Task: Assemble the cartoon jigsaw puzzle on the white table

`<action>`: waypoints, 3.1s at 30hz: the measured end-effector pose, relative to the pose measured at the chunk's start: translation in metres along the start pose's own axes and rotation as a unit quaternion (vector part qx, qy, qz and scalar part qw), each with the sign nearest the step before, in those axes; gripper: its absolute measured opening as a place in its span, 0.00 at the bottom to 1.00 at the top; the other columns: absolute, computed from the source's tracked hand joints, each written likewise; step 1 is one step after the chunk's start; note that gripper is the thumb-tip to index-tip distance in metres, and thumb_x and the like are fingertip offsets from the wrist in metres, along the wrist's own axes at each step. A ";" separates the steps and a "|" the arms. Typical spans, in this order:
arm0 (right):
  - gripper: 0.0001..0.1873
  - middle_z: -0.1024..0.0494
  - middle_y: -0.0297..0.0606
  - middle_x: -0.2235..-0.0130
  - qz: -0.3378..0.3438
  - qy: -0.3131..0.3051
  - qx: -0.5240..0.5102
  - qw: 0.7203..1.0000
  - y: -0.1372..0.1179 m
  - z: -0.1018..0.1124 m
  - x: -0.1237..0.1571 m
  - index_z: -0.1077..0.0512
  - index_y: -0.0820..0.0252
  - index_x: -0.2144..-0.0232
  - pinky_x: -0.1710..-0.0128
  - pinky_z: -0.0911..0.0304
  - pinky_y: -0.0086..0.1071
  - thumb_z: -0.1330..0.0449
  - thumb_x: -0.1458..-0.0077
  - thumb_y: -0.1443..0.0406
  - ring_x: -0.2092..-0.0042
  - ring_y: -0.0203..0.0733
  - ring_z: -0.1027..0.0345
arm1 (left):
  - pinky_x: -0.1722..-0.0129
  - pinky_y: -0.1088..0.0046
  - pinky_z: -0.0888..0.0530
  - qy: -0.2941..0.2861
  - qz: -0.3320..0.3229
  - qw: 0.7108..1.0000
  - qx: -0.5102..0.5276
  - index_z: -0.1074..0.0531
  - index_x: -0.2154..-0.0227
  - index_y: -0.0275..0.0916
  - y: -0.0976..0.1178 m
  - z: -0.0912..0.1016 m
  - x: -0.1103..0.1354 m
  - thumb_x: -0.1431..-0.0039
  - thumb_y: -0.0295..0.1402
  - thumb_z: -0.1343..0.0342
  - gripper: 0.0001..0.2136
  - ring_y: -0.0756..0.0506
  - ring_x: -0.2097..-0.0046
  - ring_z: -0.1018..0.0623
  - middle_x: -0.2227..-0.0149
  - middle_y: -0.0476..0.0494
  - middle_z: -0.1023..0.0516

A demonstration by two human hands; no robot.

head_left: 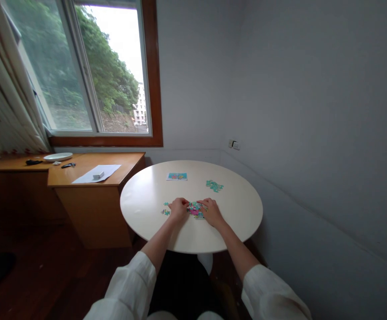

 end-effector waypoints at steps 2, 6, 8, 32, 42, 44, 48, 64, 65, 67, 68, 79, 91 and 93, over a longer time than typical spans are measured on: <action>0.18 0.31 0.37 0.59 0.007 -0.033 0.040 0.999 -0.006 -0.004 0.002 0.28 0.50 0.58 0.54 0.46 0.34 0.47 0.51 0.68 0.56 0.40 0.42 | 0.54 0.63 0.40 -0.003 0.003 1.000 -0.002 0.24 0.71 0.39 0.001 -0.001 0.001 0.49 0.30 0.46 0.06 0.43 0.59 0.25 0.65 0.44 0.21; 0.19 0.33 0.36 0.56 0.009 -0.068 0.087 0.994 -0.013 -0.007 0.005 0.30 0.45 0.55 0.54 0.48 0.33 0.48 0.49 0.68 0.54 0.40 0.44 | 0.55 0.63 0.40 -0.008 0.005 1.000 -0.006 0.24 0.72 0.39 0.000 -0.004 0.000 0.50 0.30 0.46 0.06 0.43 0.59 0.25 0.66 0.43 0.21; 0.19 0.33 0.36 0.55 0.005 -0.082 0.103 0.991 -0.014 -0.008 0.006 0.31 0.44 0.55 0.54 0.48 0.34 0.49 0.49 0.68 0.52 0.41 0.45 | 0.55 0.63 0.41 -0.010 0.004 1.000 -0.007 0.24 0.72 0.39 0.000 -0.006 0.000 0.50 0.30 0.46 0.06 0.43 0.59 0.25 0.66 0.43 0.21; 0.17 0.34 0.35 0.52 0.019 -0.090 0.125 0.988 -0.020 -0.007 0.009 0.30 0.44 0.56 0.52 0.50 0.35 0.49 0.48 0.66 0.50 0.41 0.46 | 0.57 0.63 0.43 0.027 -0.030 0.998 -0.057 0.25 0.73 0.39 -0.004 -0.016 -0.004 0.49 0.31 0.50 0.08 0.42 0.57 0.28 0.67 0.44 0.22; 0.16 0.34 0.35 0.53 0.021 -0.094 0.148 0.984 -0.020 -0.010 0.010 0.30 0.44 0.57 0.53 0.50 0.35 0.49 0.47 0.64 0.50 0.42 0.46 | 0.59 0.63 0.42 0.033 -0.044 0.994 -0.093 0.26 0.73 0.39 0.000 -0.013 0.000 0.48 0.32 0.50 0.08 0.41 0.58 0.28 0.66 0.43 0.22; 0.16 0.34 0.36 0.53 0.026 -0.087 0.146 0.985 -0.022 -0.009 0.010 0.30 0.45 0.56 0.54 0.50 0.35 0.49 0.47 0.64 0.51 0.42 0.46 | 0.59 0.63 0.42 0.032 -0.045 0.994 -0.099 0.26 0.74 0.39 0.000 -0.013 -0.001 0.49 0.31 0.50 0.08 0.41 0.57 0.28 0.66 0.42 0.23; 0.17 0.34 0.36 0.53 0.027 -0.085 0.144 0.985 -0.024 -0.007 0.010 0.31 0.47 0.55 0.54 0.50 0.34 0.49 0.47 0.65 0.51 0.41 0.45 | 0.58 0.64 0.42 0.027 -0.042 0.993 -0.108 0.26 0.73 0.39 0.000 -0.014 0.000 0.49 0.31 0.50 0.08 0.41 0.57 0.29 0.65 0.41 0.23; 0.17 0.34 0.36 0.52 0.040 -0.091 0.151 0.984 -0.029 -0.008 0.013 0.30 0.45 0.56 0.53 0.50 0.35 0.49 0.47 0.65 0.50 0.42 0.46 | 0.58 0.64 0.43 0.044 -0.098 0.989 -0.104 0.23 0.71 0.41 0.011 -0.010 0.011 0.50 0.25 0.54 0.14 0.42 0.57 0.31 0.64 0.41 0.25; 0.17 0.34 0.36 0.52 0.040 -0.091 0.151 0.984 -0.029 -0.007 0.013 0.30 0.45 0.56 0.53 0.50 0.35 0.49 0.48 0.65 0.49 0.42 0.46 | 0.58 0.63 0.43 0.044 -0.108 0.987 -0.109 0.23 0.71 0.41 0.013 -0.010 0.012 0.50 0.25 0.54 0.14 0.42 0.57 0.31 0.64 0.40 0.26; 0.17 0.34 0.36 0.52 0.042 -0.090 0.149 0.984 -0.030 -0.007 0.013 0.30 0.45 0.56 0.53 0.50 0.35 0.48 0.48 0.65 0.49 0.42 0.46 | 0.58 0.63 0.44 0.040 -0.125 0.983 -0.125 0.23 0.71 0.41 0.017 -0.011 0.016 0.49 0.27 0.54 0.13 0.41 0.57 0.32 0.64 0.39 0.26; 0.17 0.33 0.36 0.52 0.044 -0.089 0.148 0.984 -0.031 -0.006 0.014 0.30 0.45 0.56 0.53 0.50 0.35 0.48 0.48 0.65 0.49 0.42 0.46 | 0.58 0.63 0.44 0.037 -0.131 0.982 -0.135 0.23 0.70 0.41 0.018 -0.012 0.018 0.49 0.27 0.54 0.13 0.41 0.57 0.32 0.63 0.39 0.27; 0.16 0.34 0.37 0.51 0.055 -0.090 0.159 0.982 -0.033 -0.008 0.014 0.30 0.47 0.56 0.52 0.50 0.35 0.48 0.48 0.64 0.49 0.42 0.47 | 0.58 0.62 0.46 0.006 -0.158 0.965 -0.209 0.25 0.69 0.37 0.031 -0.012 0.030 0.46 0.30 0.55 0.12 0.40 0.56 0.35 0.62 0.37 0.29; 0.15 0.33 0.36 0.53 0.063 -0.084 0.145 0.984 -0.033 -0.008 0.013 0.29 0.47 0.58 0.53 0.48 0.35 0.48 0.48 0.64 0.50 0.42 0.46 | 0.58 0.63 0.46 0.042 -0.154 0.973 -0.165 0.25 0.69 0.37 0.026 -0.007 0.028 0.48 0.28 0.54 0.11 0.42 0.57 0.33 0.63 0.39 0.29; 0.15 0.33 0.37 0.53 0.066 -0.082 0.144 0.984 -0.032 -0.009 0.013 0.29 0.47 0.58 0.53 0.48 0.36 0.47 0.48 0.64 0.50 0.42 0.46 | 0.58 0.63 0.46 0.035 -0.160 0.971 -0.175 0.25 0.69 0.38 0.027 -0.009 0.028 0.47 0.29 0.53 0.11 0.42 0.57 0.34 0.63 0.39 0.29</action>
Point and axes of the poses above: each hand's wrist, its own x-axis away from the middle knuckle, its own z-axis out of the back of the hand, y = z × x, the point moved 9 cm from there along -x, towards the middle knuckle
